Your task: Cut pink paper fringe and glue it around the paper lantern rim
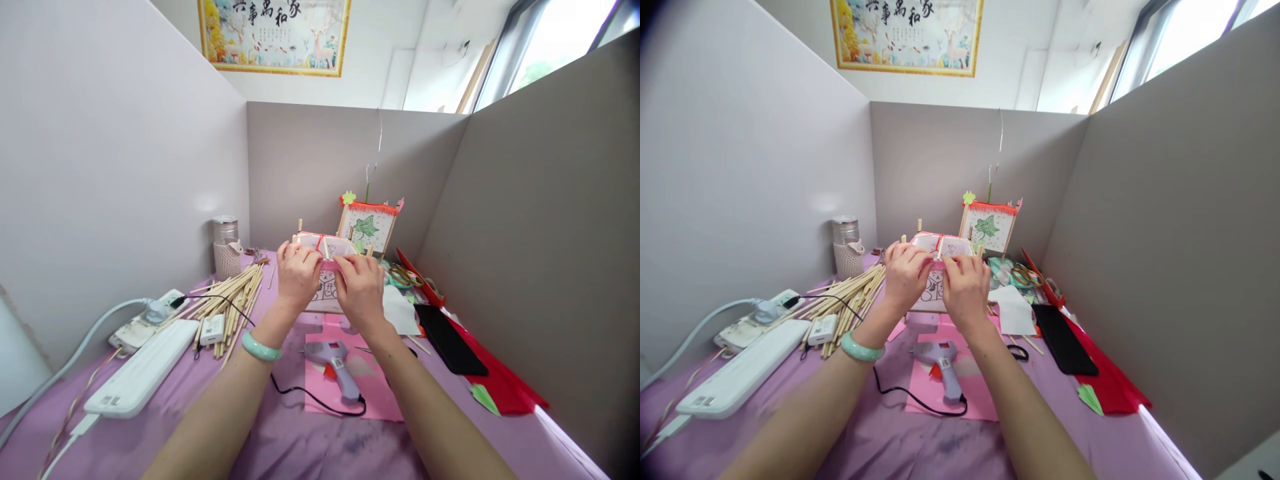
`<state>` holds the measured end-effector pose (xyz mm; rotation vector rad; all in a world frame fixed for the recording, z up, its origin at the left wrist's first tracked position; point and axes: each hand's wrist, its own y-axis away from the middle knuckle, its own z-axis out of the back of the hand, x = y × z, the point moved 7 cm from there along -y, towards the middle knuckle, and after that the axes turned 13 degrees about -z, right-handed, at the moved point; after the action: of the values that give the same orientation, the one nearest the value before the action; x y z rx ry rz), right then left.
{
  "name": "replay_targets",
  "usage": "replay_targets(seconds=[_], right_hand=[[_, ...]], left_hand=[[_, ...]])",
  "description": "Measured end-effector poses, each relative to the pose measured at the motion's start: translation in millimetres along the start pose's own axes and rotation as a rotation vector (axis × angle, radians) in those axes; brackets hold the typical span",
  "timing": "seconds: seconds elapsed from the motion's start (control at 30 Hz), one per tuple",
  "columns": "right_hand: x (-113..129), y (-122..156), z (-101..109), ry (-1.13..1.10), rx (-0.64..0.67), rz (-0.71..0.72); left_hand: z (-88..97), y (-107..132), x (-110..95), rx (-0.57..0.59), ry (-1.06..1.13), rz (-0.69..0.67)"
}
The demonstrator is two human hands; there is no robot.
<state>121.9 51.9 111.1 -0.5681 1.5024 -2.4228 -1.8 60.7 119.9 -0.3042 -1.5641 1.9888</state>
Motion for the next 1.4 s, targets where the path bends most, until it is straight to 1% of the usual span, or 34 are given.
replay_targets(seconds=[0.23, 0.5, 0.77, 1.0, 1.13, 1.27, 1.4], right_hand=[[0, -11, -10, 0.028, -0.006, -0.035], [2, -15, -10, 0.030, -0.007, -0.047], [2, -17, -11, 0.033, 0.003, -0.068], [3, -20, -13, 0.079, 0.048, -0.109], [4, -23, -14, 0.101, 0.088, -0.172], [3, -28, -15, 0.128, 0.156, -0.246], [1, -34, -16, 0.162, 0.232, -0.307]], left_hand=[[-0.2, -2, 2, 0.010, 0.020, 0.014], [-2.1, -4, 1, 0.027, -0.017, -0.004], [-4.4, -6, 2, 0.059, -0.002, 0.026], [-6.8, -8, 3, 0.109, -0.032, 0.061], [-7.2, -8, 3, 0.148, -0.041, 0.092], [-7.6, -9, 5, 0.172, -0.050, 0.137], [-8.2, -12, 6, 0.196, -0.063, 0.152]])
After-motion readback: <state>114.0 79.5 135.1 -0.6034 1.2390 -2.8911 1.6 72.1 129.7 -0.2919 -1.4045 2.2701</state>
